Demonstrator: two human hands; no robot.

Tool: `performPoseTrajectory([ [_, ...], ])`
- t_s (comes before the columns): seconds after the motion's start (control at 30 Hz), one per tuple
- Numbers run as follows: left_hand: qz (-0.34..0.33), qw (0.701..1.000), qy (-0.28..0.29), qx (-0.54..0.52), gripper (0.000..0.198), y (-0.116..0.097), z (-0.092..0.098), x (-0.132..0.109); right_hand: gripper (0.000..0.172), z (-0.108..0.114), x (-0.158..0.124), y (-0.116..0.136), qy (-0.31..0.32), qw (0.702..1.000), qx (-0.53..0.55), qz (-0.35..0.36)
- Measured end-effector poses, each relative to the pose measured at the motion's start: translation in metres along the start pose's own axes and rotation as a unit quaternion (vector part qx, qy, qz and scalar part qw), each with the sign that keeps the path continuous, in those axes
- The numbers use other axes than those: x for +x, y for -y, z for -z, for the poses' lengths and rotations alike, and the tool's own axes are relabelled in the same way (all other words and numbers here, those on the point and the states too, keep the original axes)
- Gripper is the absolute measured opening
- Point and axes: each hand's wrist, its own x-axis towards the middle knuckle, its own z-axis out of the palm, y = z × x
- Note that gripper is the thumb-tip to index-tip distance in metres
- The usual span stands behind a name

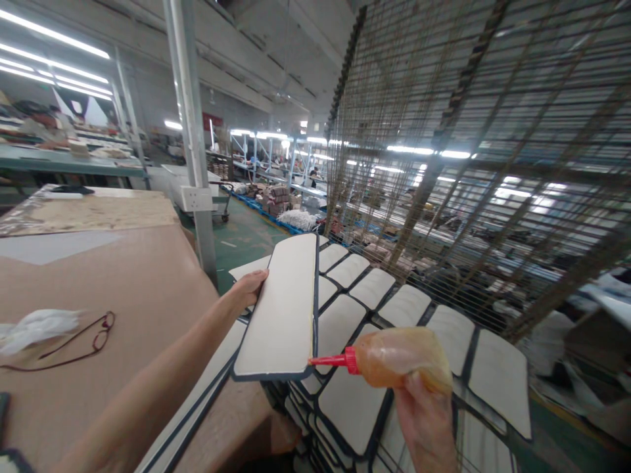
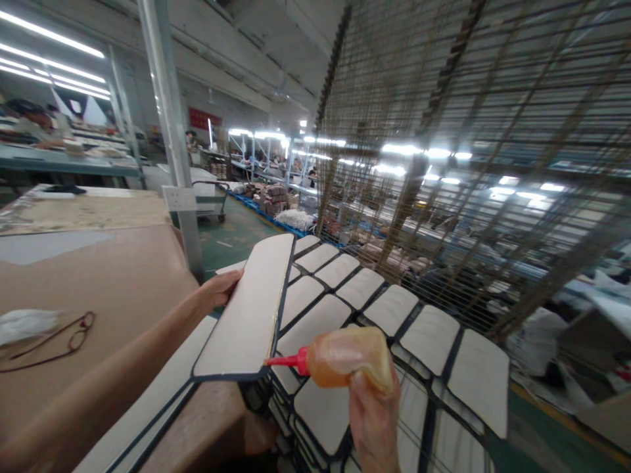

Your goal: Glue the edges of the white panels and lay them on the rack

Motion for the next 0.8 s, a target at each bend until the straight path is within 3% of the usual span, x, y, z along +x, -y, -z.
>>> performPoseTrajectory([
  [0.2, 0.001, 0.997, -0.072, 0.002, 0.009, 0.0, 0.003, -0.002, 0.048, 0.002, -0.008, -0.003, -0.051, 0.998, 0.019, 0.033],
  [0.47, 0.016, 0.989, -0.143, -0.027, 0.019, 0.008, -0.002, -0.005, 0.042, -0.009, -0.018, -0.002, -0.071, 0.994, 0.056, 0.067],
  [0.8, 0.023, 0.981, -0.177, -0.079, 0.02, 0.01, -0.009, -0.012, 0.044, -0.01, -0.02, -0.016, -0.12, 0.986, 0.044, 0.109],
])
